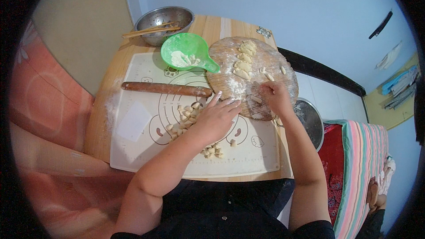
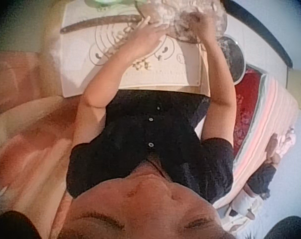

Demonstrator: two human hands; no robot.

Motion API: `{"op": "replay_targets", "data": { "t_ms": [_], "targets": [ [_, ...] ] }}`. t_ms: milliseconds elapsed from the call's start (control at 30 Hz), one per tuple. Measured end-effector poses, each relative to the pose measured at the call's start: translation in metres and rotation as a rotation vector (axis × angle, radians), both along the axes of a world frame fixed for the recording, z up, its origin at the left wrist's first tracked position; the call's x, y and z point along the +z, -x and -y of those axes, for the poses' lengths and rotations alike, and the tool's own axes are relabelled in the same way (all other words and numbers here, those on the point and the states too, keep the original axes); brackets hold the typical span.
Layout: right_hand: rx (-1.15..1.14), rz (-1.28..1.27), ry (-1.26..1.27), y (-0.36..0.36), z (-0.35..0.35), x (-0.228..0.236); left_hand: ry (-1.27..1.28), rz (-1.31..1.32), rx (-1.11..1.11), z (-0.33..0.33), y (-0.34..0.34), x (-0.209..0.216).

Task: The person uses a plastic scraper to cut a long, rolled piece of dough into small, uniform pieces on a silicone mat. They then gather the cut pieces and transfer them to a wooden board. The person continues to cut the remaining dough and organizes the pieces on the board.

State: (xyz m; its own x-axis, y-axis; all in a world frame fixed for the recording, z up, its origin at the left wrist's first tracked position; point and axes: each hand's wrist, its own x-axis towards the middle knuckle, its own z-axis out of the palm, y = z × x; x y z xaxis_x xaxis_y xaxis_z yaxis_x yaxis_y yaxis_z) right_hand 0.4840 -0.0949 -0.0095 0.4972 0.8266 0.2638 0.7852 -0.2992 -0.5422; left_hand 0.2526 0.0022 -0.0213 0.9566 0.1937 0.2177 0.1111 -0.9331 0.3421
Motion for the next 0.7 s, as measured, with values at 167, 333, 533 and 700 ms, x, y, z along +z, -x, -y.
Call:
{"op": "replay_targets", "data": {
  "t_ms": [167,333,533,700],
  "targets": [
    [0.203,0.22,-0.028,0.025,0.021,0.005,0.034,0.041,0.037,-0.001,-0.003,-0.002],
    [0.208,0.131,0.098,0.016,0.014,0.006,0.055,0.2,0.154,-0.007,-0.007,-0.002],
    [0.21,0.108,0.196,0.029,0.012,0.021,0.088,0.307,0.192,-0.011,-0.004,0.005],
    [0.273,0.077,0.207,0.028,0.014,0.017,0.072,0.363,0.187,-0.012,-0.007,-0.003]
  ]
}}
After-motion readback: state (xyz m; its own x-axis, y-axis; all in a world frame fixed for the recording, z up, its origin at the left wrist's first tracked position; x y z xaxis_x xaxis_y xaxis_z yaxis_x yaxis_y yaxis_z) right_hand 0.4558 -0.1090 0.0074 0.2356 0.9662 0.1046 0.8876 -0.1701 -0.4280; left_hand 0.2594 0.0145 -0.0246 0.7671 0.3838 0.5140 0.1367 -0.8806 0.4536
